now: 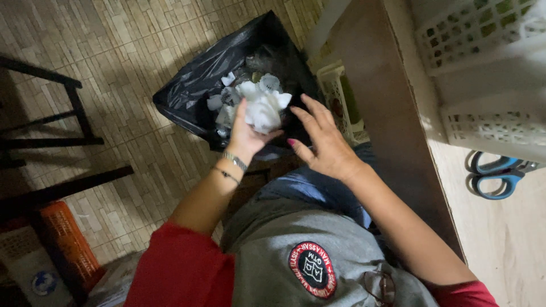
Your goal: Wrapping green fruits in protective foam nets, trimming the nets with scissors, and placing them into a plastic crate.
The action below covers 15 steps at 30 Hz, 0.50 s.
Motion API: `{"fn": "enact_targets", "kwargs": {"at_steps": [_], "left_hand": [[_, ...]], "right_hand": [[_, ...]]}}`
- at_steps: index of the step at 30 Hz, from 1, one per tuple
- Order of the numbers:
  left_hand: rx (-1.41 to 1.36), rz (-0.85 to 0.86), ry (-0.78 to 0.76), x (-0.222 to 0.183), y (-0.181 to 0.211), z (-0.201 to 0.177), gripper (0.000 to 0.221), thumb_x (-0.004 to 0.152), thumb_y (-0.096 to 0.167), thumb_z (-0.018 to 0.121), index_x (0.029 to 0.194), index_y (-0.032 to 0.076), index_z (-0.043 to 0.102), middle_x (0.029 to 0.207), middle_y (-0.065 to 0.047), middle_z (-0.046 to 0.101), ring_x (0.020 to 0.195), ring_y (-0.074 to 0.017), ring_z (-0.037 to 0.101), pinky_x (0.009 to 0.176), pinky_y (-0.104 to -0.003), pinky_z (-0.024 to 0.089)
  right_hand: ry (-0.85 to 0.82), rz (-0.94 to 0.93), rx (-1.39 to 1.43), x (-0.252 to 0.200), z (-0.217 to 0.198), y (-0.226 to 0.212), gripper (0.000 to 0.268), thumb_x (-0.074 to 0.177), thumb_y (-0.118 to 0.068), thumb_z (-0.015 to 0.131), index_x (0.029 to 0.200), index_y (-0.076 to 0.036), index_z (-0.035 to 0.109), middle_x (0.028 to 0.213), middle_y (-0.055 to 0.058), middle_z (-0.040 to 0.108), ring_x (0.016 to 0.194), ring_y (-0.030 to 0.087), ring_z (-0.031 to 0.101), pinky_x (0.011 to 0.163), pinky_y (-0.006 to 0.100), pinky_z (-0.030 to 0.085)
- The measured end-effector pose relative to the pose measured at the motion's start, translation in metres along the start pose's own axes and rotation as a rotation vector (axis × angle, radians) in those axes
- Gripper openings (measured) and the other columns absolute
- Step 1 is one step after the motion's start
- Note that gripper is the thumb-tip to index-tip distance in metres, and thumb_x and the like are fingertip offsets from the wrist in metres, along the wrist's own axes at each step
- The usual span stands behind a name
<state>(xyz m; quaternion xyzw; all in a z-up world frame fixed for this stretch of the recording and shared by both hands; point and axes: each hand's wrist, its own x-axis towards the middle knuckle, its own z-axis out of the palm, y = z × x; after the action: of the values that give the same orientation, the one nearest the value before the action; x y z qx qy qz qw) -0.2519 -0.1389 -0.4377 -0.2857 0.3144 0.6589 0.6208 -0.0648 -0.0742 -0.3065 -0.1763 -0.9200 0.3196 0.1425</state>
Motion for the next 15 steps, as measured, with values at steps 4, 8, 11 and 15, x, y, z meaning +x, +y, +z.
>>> {"fn": "enact_targets", "kwargs": {"at_steps": [4, 8, 11, 15], "left_hand": [[0.041, 0.067, 0.272, 0.031, 0.017, -0.046, 0.110, 0.082, 0.060, 0.074, 0.164, 0.019, 0.014, 0.165, -0.034, 0.007, 0.150, -0.0573, 0.019, 0.114, -0.077, 0.019], [0.238, -0.005, 0.307, 0.035, 0.003, -0.073, 0.091, 0.098, 0.047, 0.062, 0.163, 0.013, 0.008, 0.167, -0.025, 0.007, 0.146, -0.0490, 0.036, 0.109, -0.072, 0.040], [0.556, -0.108, 0.076, 0.070, -0.035, -0.109, 0.042, 0.092, 0.041, 0.069, 0.124, 0.014, 0.067, 0.111, -0.008, 0.069, 0.096, -0.0232, 0.070, 0.086, -0.045, 0.064], [1.077, -0.299, -0.200, 0.036, -0.098, -0.069, 0.043, 0.092, 0.049, 0.061, 0.118, 0.015, 0.068, 0.106, -0.007, 0.074, 0.088, -0.0178, 0.070, 0.074, -0.035, 0.064]], "right_hand": [[-0.051, 0.104, 0.046, -0.029, -0.018, -0.011, 0.051, 0.092, -0.014, 0.070, 0.140, -0.001, 0.055, 0.138, 0.030, 0.054, 0.127, 0.051, 0.052, 0.105, 0.061, 0.045], [-0.224, 0.331, 0.422, -0.091, -0.035, -0.006, 0.043, 0.095, -0.011, 0.060, 0.137, 0.002, 0.060, 0.127, 0.030, 0.066, 0.122, 0.049, 0.062, 0.107, 0.063, 0.044], [-0.068, 0.499, 0.537, -0.177, -0.015, 0.019, 0.044, 0.097, -0.012, 0.060, 0.139, -0.003, 0.060, 0.123, 0.022, 0.071, 0.119, 0.034, 0.066, 0.104, 0.054, 0.048], [0.325, 0.755, 0.826, -0.276, 0.025, 0.039, 0.041, 0.101, -0.014, 0.054, 0.137, 0.003, 0.060, 0.122, 0.018, 0.072, 0.114, 0.025, 0.068, 0.105, 0.046, 0.050]]}}
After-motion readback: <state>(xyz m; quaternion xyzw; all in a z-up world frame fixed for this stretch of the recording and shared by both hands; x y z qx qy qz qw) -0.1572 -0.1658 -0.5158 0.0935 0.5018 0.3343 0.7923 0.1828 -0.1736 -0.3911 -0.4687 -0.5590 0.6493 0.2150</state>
